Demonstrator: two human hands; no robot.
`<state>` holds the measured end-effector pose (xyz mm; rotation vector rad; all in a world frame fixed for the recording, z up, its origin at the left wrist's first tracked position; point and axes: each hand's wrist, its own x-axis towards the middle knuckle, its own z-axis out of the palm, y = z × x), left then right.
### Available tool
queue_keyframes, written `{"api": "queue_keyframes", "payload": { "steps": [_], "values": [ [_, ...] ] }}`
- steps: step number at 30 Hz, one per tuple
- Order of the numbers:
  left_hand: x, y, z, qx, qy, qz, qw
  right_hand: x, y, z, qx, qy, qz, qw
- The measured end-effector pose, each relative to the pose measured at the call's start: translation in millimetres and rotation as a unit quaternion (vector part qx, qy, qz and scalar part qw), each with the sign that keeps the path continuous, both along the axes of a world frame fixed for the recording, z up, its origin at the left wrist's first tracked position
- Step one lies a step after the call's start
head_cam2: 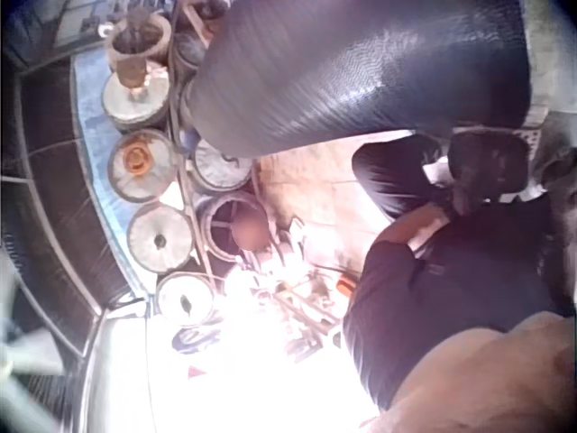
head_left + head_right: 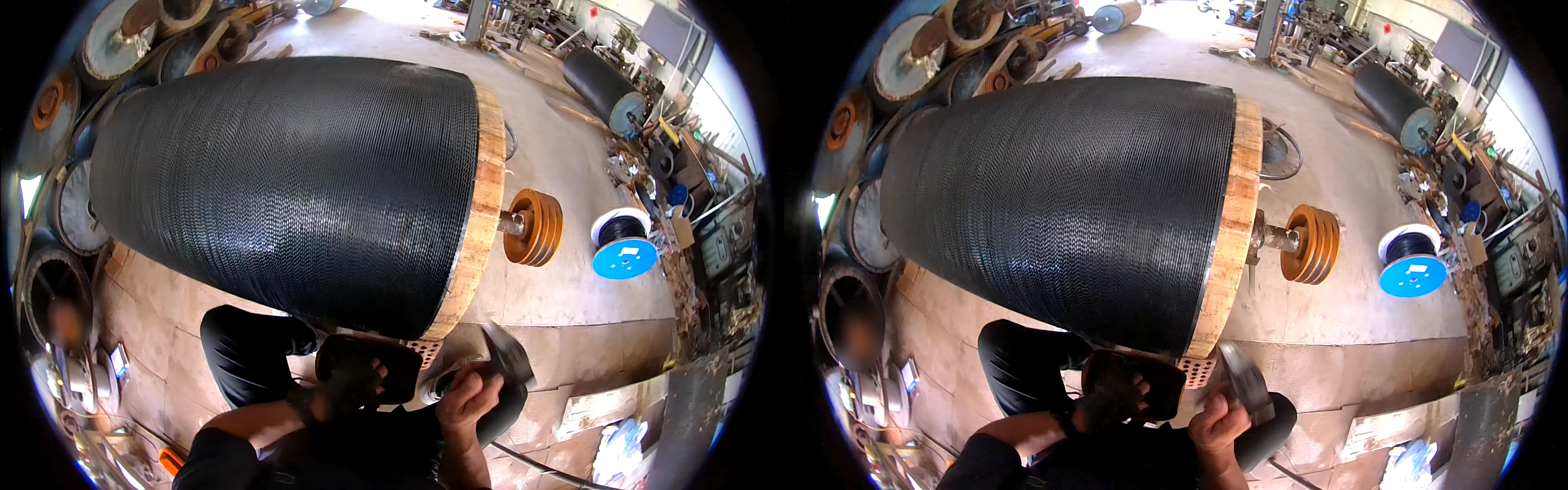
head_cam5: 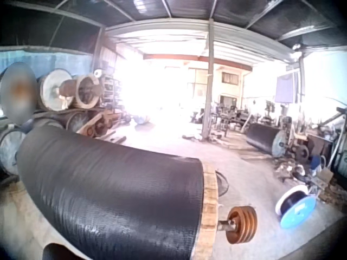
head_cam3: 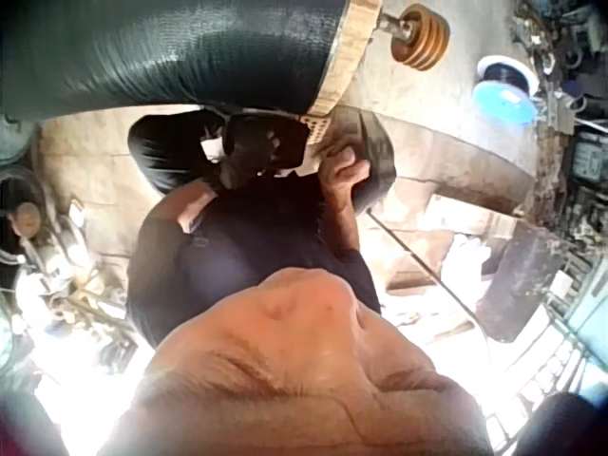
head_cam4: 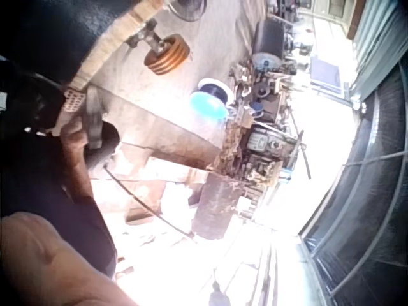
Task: The person sits on the floor and repeatedly hammers the wooden rim of a large black mesh-covered drum using a hammer and a small perforated metal block as a guide. The drum remains stationary on a stand throughout the clip.
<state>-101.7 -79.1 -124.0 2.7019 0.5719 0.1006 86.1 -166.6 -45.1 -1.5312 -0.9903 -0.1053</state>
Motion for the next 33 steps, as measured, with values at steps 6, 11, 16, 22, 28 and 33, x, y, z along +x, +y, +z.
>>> {"api": "queue_keyframes", "payload": {
  "steps": [6, 11, 16, 22, 28, 33],
  "values": [
    [-3, -1, -10, 0.034, -0.032, 0.004, 0.999, 9, 18, -25, -0.2, -0.036, -0.024, 0.979],
    [-5, -4, -11, 0.065, -0.045, 0.002, 0.997, 0, 7, -10, -0.001, -0.08, -0.023, 0.997],
    [-6, -8, -8, 0.088, -0.034, 0.019, 0.995, 5, 15, -17, -0.257, -0.001, -0.048, 0.965],
    [0, -3, -13, 0.032, -0.038, 0.043, 0.998, 4, 11, -9, -0.131, -0.244, -0.066, 0.959],
    [16, 23, 66, -0.073, -0.205, 0.111, 0.97, -9, 0, -5, -0.109, -0.005, -0.013, 0.994],
    [31, 81, 117, 0.251, -0.339, 0.003, 0.907, 1, 21, -6, -0.233, -0.075, -0.059, 0.968]
  ]
}}
